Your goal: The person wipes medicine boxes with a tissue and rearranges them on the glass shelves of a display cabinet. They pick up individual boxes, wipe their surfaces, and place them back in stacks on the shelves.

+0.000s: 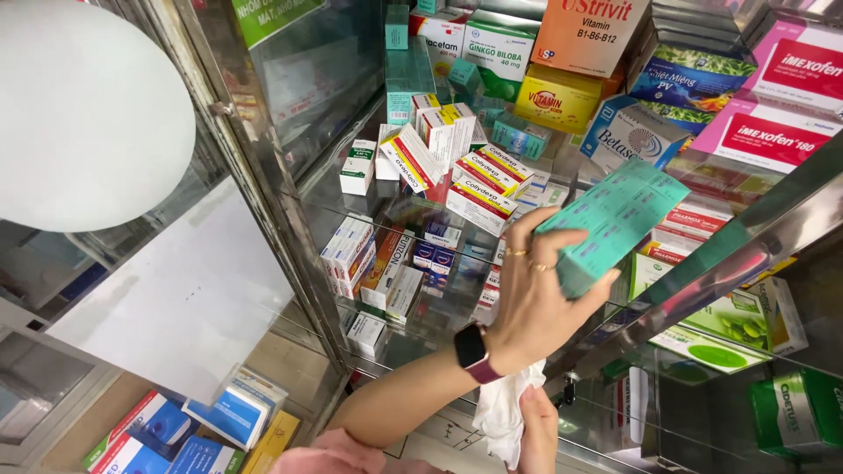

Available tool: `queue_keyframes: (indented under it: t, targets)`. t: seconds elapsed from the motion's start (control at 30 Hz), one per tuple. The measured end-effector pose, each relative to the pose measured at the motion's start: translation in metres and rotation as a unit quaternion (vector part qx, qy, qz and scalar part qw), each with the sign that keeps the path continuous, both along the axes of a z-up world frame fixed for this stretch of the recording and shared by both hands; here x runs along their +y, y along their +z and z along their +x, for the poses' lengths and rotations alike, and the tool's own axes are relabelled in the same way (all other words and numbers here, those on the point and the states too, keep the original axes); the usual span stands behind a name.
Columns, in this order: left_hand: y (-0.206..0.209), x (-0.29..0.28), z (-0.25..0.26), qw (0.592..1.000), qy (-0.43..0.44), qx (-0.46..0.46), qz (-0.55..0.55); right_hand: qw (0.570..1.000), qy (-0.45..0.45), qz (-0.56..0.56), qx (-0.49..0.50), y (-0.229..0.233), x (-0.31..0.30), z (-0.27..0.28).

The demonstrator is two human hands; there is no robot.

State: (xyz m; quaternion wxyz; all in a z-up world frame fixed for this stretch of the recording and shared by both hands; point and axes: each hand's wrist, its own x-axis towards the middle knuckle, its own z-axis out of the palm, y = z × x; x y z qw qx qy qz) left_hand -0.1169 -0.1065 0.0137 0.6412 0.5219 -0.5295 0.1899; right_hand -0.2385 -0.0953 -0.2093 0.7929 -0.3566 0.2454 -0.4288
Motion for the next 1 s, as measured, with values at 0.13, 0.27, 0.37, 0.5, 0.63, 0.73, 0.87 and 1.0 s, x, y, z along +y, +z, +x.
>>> queue_keyframes:
  t: [0.13,0.27,0.37,0.5,0.63,0.73,0.87,1.0]
  targets:
    - [0.006,-0.019,-0.009,1.000,-0.002,0.019,0.019,1.000,0.001,0.009,0.000,-0.020,-0.011,-0.001]
    - [0.013,-0.015,-0.003,0.997,-0.002,-0.034,0.067,1.000,0.015,0.002,-0.001,-0.021,-0.010,0.005]
    - [0.032,0.008,0.031,0.994,-0.015,-0.064,0.083,1.000,0.014,0.010,0.006,-0.023,-0.014,0.011]
    - [0.060,0.036,0.119,0.969,0.227,-0.051,0.087,1.000,0.026,0.012,0.004,-0.022,-0.014,0.012]
    - [0.040,0.034,0.193,0.950,0.294,0.019,0.106,0.999,0.041,0.002,0.015,-0.013,-0.010,0.016]
    - [0.039,0.032,0.191,0.952,0.259,0.055,0.153,0.998,0.045,-0.006,0.031,-0.019,-0.011,0.021]
    - [0.043,0.020,0.165,0.956,0.208,0.001,0.209,0.998,0.050,0.010,0.039,-0.021,-0.009,0.024]
    - [0.029,-0.004,0.149,0.972,0.167,-0.069,0.149,0.998,0.020,-0.054,0.038,-0.068,-0.015,0.013]
